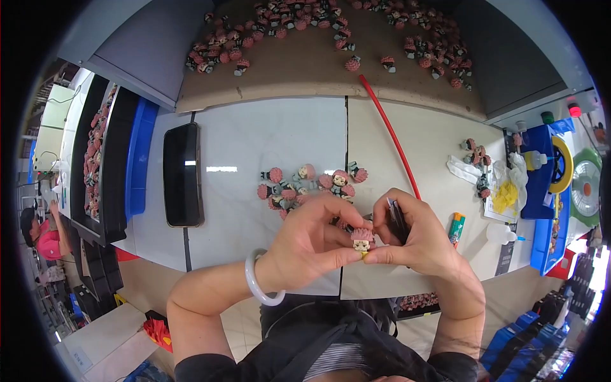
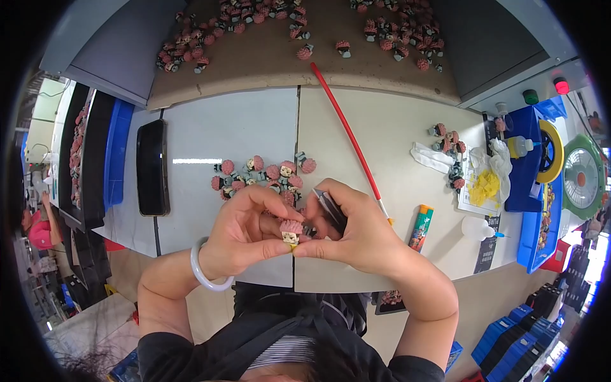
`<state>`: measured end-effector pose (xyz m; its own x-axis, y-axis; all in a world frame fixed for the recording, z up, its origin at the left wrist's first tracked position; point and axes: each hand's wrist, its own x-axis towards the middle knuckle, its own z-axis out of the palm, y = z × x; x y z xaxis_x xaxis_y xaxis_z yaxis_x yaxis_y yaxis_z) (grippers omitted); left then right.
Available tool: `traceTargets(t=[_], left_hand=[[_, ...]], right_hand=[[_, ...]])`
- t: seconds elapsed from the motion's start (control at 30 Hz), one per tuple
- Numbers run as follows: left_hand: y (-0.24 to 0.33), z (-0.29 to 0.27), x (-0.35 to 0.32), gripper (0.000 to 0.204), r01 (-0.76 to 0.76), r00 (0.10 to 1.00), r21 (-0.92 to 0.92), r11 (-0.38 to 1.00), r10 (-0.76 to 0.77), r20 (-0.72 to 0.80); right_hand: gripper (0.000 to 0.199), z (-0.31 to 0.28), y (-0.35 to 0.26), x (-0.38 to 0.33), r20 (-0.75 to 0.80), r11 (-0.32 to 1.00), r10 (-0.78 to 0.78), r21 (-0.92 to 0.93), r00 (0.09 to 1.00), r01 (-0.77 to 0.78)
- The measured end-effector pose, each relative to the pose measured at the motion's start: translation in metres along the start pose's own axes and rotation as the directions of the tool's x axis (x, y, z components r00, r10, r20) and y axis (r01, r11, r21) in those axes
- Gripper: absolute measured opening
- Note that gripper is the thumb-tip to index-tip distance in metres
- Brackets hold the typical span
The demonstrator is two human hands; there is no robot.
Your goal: Applying paint or glue to small toy figurines using a brush at a factory workbench.
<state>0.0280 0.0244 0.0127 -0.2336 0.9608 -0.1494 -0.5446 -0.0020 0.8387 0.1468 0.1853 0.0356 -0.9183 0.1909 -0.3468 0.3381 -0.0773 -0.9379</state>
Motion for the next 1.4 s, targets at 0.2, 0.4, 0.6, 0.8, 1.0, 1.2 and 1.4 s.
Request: traceTargets(t=[0.2,0.4,0.6,0.8,1.0,1.2,1.4], left_hand=[[-0.003,0.002,-0.001,0.065,-0.053,0.997,0.054,0.997,0.050,0.060],[0.014,0.013,-0.011,0.076,-0.013,0.988,0.175,0.985,-0.014,0.152],[-0.005,0.009,0.006,0.085,0.040,0.919,0.170,0.985,-0.103,0.382],[0.003,0.006,-0.009,0.078,0.172,0.921,0.042,0.984,-0.176,0.347],[0.008,0.018,0.003,0.041,0.041,0.963,0.228,0.973,-0.099,0.249],[0.005,0.010,0.007,0.033,-0.025,0.996,0.404,0.914,-0.011,0.086],[0.035,0.011,0.060,0.016,-0.143,0.963,0.907,0.397,0.267,0.035]], right_hand=[[0.039,-0.001,0.006,-0.004,0.179,0.936,-0.309,-0.115,0.934,0.332],[0.036,0.007,-0.013,-0.027,0.256,0.874,-0.329,-0.283,0.909,0.396],[0.033,0.007,-0.008,-0.049,0.330,0.745,-0.405,-0.422,0.853,0.517],[0.021,-0.040,-0.035,-0.143,-0.397,0.807,-0.562,-0.454,0.725,0.378],[0.024,-0.267,0.066,-0.280,-0.769,0.727,-0.613,-0.458,-0.182,-0.512],[0.033,-0.342,0.127,-0.298,-0.862,0.671,-0.491,-0.281,-0.127,-0.687],[0.035,-0.254,0.056,-0.283,-0.859,0.873,-0.487,-0.483,-0.160,-0.063]])
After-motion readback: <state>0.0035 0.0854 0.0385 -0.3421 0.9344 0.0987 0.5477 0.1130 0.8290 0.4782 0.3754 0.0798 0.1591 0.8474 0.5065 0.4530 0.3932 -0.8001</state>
